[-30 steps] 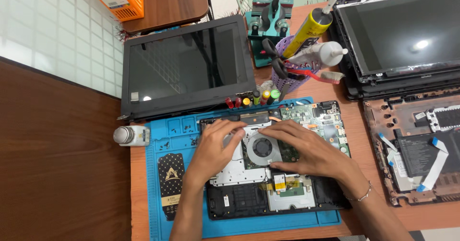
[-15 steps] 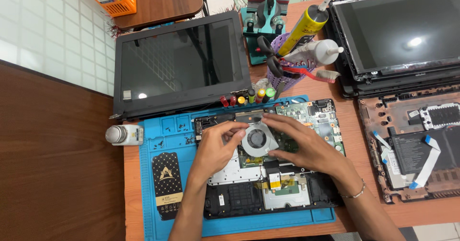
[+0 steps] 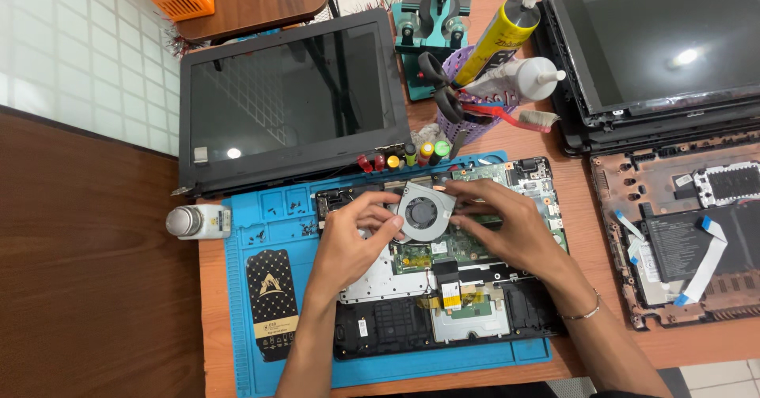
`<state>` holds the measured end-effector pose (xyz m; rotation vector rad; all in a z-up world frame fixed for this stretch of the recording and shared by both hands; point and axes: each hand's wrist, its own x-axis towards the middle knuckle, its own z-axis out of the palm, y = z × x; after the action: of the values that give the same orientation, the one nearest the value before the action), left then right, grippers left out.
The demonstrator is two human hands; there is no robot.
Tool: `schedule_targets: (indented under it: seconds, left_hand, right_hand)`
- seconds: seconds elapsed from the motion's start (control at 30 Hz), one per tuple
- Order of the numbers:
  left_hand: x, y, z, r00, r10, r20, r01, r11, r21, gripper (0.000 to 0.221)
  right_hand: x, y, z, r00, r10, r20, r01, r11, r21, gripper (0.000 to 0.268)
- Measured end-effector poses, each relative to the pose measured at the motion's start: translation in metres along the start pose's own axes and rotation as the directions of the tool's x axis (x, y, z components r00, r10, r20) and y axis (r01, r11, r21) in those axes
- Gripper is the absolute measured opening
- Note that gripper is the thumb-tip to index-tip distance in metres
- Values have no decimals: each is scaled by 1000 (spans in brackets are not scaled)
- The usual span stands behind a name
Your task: The person cleans the internal components of an open laptop using a brush and then repositions a cooling fan, connecting a ribbon cable to the motherboard.
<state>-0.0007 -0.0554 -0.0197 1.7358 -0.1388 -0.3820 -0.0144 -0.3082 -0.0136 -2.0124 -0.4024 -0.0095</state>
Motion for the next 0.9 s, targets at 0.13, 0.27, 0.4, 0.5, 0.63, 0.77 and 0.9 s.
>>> schedule_targets:
  seconds: [0.13, 0.27, 0.4, 0.5, 0.63, 0.77, 0.9]
  left_hand:
    - [-3, 4, 3, 1000, 18, 26, -16, 999, -52, 49]
    - [-3, 9, 4, 999, 1, 36, 0, 999, -44, 55]
    - [-2, 9, 4, 998, -58, 16, 59, 997, -53, 46]
    - [-1, 5, 2, 996, -86, 24, 88, 992, -88, 39]
    - [-1, 0, 1, 993, -116, 22, 117, 989, -95, 33]
    - [-2, 0, 2, 991, -135, -12, 134, 990, -32, 31]
    - [-2, 2, 4, 985, -165, -45, 166, 986, 11, 32]
  right_hand:
    - [2, 0, 3, 998, 62, -29, -63, 997, -32, 50]
    - [2, 2, 4, 994, 102, -32, -103, 995, -15, 49]
    - [-1, 2, 3, 996, 88, 31, -89, 995, 50, 52]
    - [0, -1, 3, 994, 47, 101, -52, 997, 48, 59]
    - [2, -3, 3, 989, 34, 145, -33, 999, -10, 66]
    - [2, -2, 5, 984, 52, 173, -46, 998, -37, 67]
    - [1, 1, 5, 978, 78, 191, -69, 996, -50, 69]
